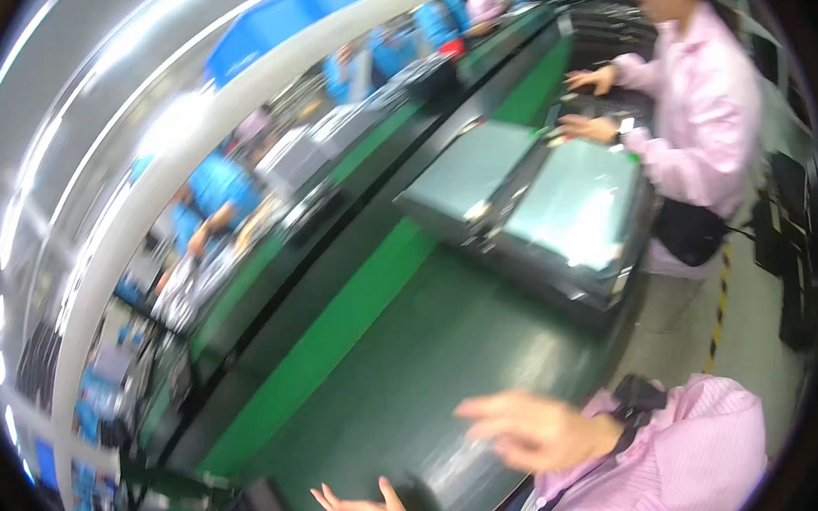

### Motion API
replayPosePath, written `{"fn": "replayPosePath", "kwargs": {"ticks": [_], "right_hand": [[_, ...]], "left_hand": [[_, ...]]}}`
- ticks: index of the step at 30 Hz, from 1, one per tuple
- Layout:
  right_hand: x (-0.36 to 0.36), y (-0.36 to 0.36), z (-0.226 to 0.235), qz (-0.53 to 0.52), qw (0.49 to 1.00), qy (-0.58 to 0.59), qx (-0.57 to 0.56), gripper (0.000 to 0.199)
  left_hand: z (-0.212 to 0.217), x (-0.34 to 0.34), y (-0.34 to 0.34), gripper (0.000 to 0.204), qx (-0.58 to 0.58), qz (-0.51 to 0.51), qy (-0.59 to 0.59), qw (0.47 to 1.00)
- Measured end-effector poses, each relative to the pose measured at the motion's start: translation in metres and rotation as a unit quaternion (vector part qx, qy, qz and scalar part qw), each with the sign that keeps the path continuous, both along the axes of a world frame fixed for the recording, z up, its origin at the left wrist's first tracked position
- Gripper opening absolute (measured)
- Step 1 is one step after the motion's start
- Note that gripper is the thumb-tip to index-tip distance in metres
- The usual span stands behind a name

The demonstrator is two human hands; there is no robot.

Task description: Testing functionality and screen quality of electronic tablets on an assembly line.

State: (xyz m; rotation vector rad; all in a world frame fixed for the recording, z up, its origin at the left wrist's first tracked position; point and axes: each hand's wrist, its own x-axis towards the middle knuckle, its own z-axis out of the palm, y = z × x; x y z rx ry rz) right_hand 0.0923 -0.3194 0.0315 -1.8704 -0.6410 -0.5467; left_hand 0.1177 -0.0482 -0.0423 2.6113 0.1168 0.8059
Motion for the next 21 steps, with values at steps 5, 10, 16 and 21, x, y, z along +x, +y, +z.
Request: {"fn": "replayPosePath", "kwargs": {"ticks": [5,10,16,21], "right_hand": [[-0.017,-0.193,-0.026,-0.527,0.827,-0.115,0.158,0.023],[-0.001,-0.346,-0.082,-0.596,0.784,-0.055,0.164,0.028],[0.041,-0.368,-0.073,-0.519,0.841,0.034,0.148,0.036],[0.005,-0.302,-0.040,-0.482,0.854,0.090,0.176,0.039]], "left_hand": [[0.004,0.006,-0.086,0.076,-0.076,-0.274,0.112,0.952],[0.019,-0.002,-0.163,0.051,-0.094,-0.539,0.219,0.808],[0.003,0.001,-0.204,0.050,-0.251,-0.570,0.346,0.702],[0.006,0.004,-0.229,0.061,-0.453,-0.502,0.411,0.611]]}}
